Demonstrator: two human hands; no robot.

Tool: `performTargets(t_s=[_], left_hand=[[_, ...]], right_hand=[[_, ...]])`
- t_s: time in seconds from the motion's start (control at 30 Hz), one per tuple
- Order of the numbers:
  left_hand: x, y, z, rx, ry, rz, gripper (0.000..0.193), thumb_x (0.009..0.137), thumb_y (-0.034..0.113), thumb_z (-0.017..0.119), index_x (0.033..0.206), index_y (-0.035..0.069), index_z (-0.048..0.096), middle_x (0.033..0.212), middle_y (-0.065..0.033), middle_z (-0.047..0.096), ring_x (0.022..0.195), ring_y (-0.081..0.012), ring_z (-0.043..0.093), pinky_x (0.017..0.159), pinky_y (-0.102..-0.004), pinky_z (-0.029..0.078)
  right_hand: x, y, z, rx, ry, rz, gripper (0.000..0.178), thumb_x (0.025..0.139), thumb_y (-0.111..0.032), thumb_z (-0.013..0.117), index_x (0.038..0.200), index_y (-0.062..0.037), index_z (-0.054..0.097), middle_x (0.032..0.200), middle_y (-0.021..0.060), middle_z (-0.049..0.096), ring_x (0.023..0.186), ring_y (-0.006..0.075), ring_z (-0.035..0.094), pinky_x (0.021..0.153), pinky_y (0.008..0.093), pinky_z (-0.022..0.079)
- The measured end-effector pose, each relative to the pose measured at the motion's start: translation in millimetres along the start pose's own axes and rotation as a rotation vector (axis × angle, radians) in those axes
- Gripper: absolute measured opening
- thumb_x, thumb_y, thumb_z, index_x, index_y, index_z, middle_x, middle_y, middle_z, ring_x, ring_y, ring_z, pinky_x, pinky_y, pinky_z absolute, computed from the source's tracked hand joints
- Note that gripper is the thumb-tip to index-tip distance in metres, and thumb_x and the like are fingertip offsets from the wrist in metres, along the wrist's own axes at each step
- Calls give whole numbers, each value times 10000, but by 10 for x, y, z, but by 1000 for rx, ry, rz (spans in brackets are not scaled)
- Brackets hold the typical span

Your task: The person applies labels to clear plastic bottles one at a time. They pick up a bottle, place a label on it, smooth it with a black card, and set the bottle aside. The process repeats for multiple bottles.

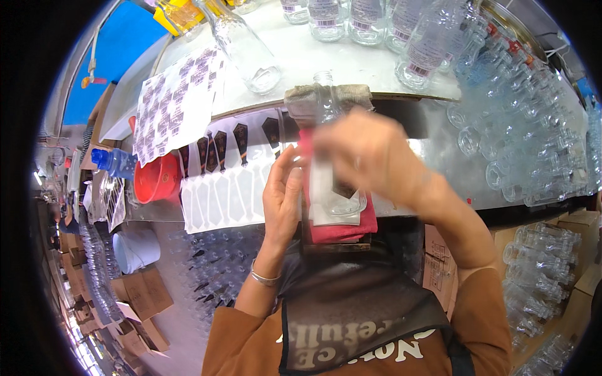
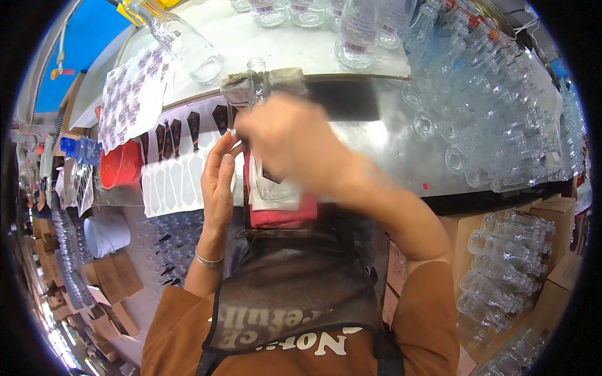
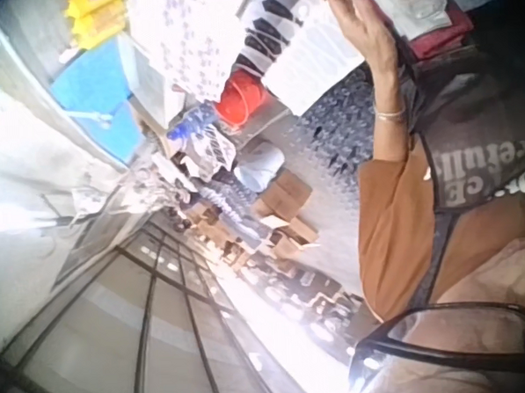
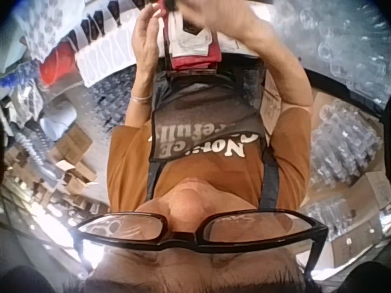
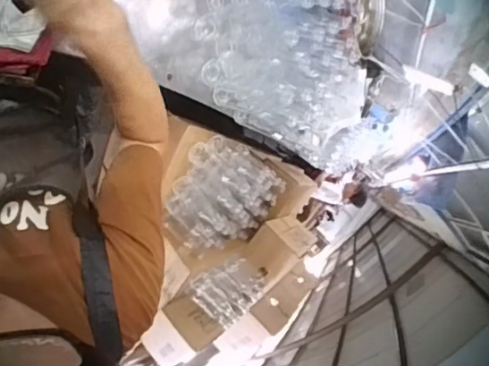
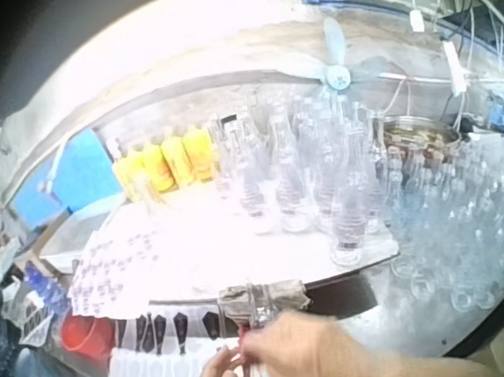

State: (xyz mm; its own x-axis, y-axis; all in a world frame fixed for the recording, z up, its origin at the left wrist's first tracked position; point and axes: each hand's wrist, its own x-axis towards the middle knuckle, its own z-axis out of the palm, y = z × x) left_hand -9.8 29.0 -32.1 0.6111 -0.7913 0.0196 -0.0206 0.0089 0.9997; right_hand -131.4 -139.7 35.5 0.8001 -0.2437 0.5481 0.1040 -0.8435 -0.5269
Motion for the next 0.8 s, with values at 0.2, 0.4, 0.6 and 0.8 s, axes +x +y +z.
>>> performTargets(t_s=[0.2,0.4,0.6,0.8], left_hand=[[-161,-64,-153,124,-159,56,707,929,96,617,1552,-32,306,1536,-196,432,1411,-287,453,1173,-415,337],[-321,-9,41,544,-310,272,1091,727,21,770,1602,-25,121,1633,-217,270,1518,-319,277,1240,-407,220],[-321,-83,213,643,-99,362,1072,664,34,853,1546,-48,249,1484,-292,411,1368,-456,432,1139,-476,383],[-322,-43,190,334,-178,231,1182,726,-75,779,1622,33,17,1590,-236,341,1417,-332,432,1136,-451,400]], right_hand=[[-380,28,-36,147,22,-65,235,765,-12,709,996,-55,711,974,107,712,972,268,674,827,361,541],[-194,275,-96,121,163,155,206,829,23,664,1027,-17,702,990,143,701,852,289,700,790,365,564],[-751,-64,-12,273,52,63,318,722,79,684,1015,-45,697,1092,128,713,989,319,663,866,414,529],[-1066,-125,-163,758,-33,836,312,1054,-211,536,1134,48,690,1012,115,738,902,195,679,820,320,535]])
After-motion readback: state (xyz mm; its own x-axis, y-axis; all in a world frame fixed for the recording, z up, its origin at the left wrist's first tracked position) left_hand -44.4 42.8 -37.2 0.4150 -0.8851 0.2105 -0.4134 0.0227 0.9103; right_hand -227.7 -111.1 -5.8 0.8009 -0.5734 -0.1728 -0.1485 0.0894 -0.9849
